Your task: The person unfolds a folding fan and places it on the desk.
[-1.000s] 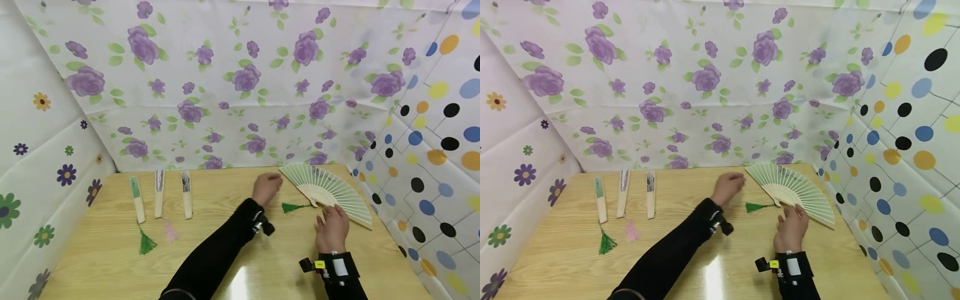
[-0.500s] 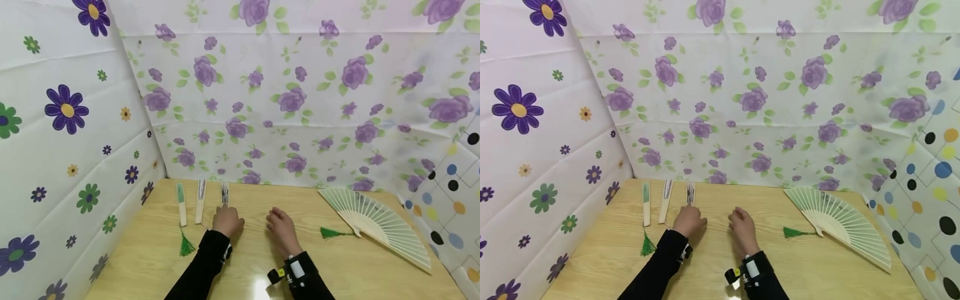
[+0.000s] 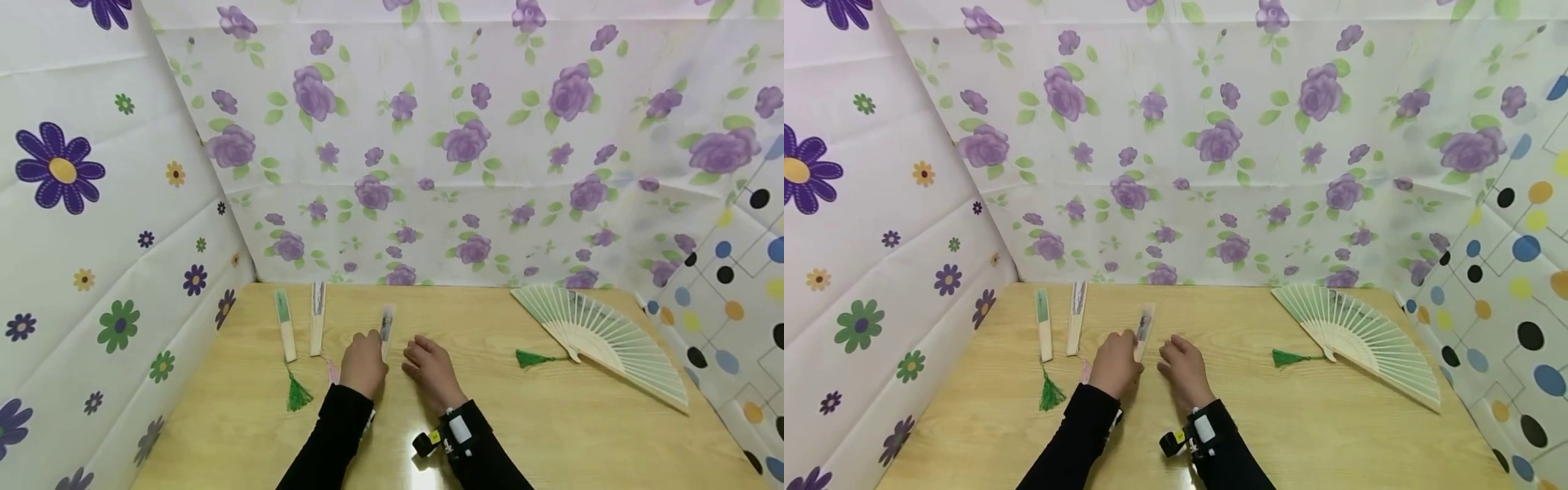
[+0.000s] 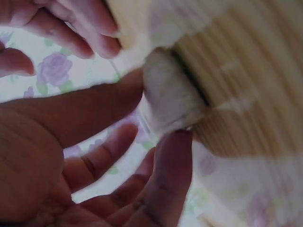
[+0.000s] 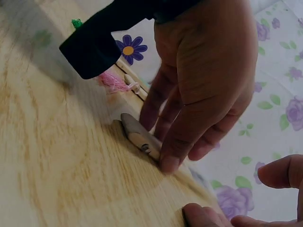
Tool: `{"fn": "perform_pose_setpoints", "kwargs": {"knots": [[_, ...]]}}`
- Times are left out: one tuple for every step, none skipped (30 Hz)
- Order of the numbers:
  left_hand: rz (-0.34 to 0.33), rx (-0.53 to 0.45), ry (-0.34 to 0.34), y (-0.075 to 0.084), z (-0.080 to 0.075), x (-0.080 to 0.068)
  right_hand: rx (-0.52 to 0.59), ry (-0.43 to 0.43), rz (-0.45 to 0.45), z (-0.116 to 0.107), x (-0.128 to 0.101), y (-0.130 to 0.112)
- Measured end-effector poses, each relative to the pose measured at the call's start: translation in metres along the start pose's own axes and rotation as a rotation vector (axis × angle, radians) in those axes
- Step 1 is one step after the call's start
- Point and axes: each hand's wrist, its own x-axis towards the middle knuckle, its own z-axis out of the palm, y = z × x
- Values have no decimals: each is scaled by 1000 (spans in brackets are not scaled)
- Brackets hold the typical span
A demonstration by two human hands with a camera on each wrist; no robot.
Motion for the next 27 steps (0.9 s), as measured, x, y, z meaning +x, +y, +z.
{"fn": "perform_pose_setpoints", "kwargs": {"knots": [[-13,-35,-31,0,1,3,6,-4,-5,-1,1,-2],[-26,-72,-58,2,-2,6,11,-11,-4,-1,3,-3],[-35,-106,-87,4,-5,7,9,-20,-1,-2,3,-4],[-35,-135,-113,4,-6,8,6,-31,6,-3,3,-5],[-53,-196,-149,8,-12,7,0,-43,13,-5,3,-5],[-62,-260,-183,12,-20,4,-1,-52,24,-6,3,-6],[-66,-328,-215,17,-30,0,-9,-58,28,-7,2,-6],[-65,-399,-239,22,-39,-4,-12,-60,29,-9,2,-7],[-71,-477,-267,28,-49,-8,-17,-58,22,-11,2,-9],[-70,-560,-291,34,-58,-12,-22,-52,12,-13,2,-11],[-83,-650,-319,42,-69,-16,-28,-40,0,-15,2,-14],[-72,-713,-341,48,-76,-19,-31,-24,-8,-17,2,-18],[-81,-780,-362,53,-79,-21,-41,-18,-15,-20,2,-21],[-86,-839,-374,57,-82,-22,-49,-12,-20,-23,2,-25],[-91,-887,-382,63,-83,-23,-65,-8,-27,-25,2,-29],[-95,-928,-384,67,-84,-24,-76,-2,-29,-28,1,-32],[-99,-947,-379,72,-83,-24,-80,4,-29,-30,0,-35],[-98,-954,-372,77,-82,-25,-85,8,-30,-32,-1,-38],[-95,-957,-361,81,-80,-25,-82,13,-30,-34,-3,-40],[-86,-944,-355,85,-78,-26,-77,29,-30,-36,-5,-41],[-83,-940,-351,90,-75,-26,-73,46,-34,-37,-7,-42],[-77,-937,-345,93,-73,-27,-63,62,-37,-38,-8,-43],[-70,-933,-341,97,-71,-27,-54,78,-44,-39,-9,-44],[-58,-940,-340,100,-69,-27,-43,89,-49,-41,-10,-45],[-52,-952,-340,102,-69,-27,-32,94,-55,-42,-10,-46],[-52,-971,-337,104,-68,-27,-22,92,-63,-43,-10,-47],[-56,-994,-334,106,-68,-26,-12,82,-72,-44,-10,-48]]}}
